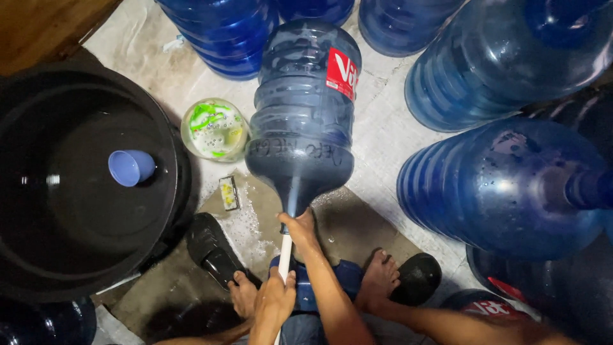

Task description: The person cleans a large blue water jug by inserting a long white tube into its opening and moving it up and down. They then use a small brush to scrub the inside of the jug's neck while water flows through the tube.

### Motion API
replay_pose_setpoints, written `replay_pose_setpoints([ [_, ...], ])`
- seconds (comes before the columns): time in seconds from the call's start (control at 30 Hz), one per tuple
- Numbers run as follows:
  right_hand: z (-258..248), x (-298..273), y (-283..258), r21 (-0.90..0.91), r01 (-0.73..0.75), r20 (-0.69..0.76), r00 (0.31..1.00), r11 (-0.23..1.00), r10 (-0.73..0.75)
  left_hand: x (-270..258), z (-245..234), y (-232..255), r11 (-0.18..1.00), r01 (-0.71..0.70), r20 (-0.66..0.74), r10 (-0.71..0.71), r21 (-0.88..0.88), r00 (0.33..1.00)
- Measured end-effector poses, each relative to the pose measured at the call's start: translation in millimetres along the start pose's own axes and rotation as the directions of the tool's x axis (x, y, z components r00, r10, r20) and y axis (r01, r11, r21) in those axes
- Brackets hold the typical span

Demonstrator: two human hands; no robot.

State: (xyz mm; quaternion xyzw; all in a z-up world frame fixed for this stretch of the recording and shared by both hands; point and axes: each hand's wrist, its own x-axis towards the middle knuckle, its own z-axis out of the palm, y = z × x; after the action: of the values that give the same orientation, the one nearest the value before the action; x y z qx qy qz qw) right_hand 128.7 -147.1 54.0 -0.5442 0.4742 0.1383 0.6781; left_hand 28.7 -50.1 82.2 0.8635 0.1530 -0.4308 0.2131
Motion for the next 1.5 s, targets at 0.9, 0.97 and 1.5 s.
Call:
replay_pose_setpoints([
  [0.9,-3,17,23,0.024,-0.032,0.007,0.999,0.999,0.032,-5,9,-2,0.999,-0.019,0.027,0.019,0.032,0.999],
  [0.97,-3,15,23,0.069,-0.048,0.004,0.999,0.996,0.048,-2,14,-4,0.999,-0.021,0.01,0.021,0.043,1.0],
  [1.5,-16,17,-4,0.131,-0.161,0.217,0.968,0.978,0.13,50,61,-26,0.89,-0.296,-0.164,0.254,-0.346,0.953],
])
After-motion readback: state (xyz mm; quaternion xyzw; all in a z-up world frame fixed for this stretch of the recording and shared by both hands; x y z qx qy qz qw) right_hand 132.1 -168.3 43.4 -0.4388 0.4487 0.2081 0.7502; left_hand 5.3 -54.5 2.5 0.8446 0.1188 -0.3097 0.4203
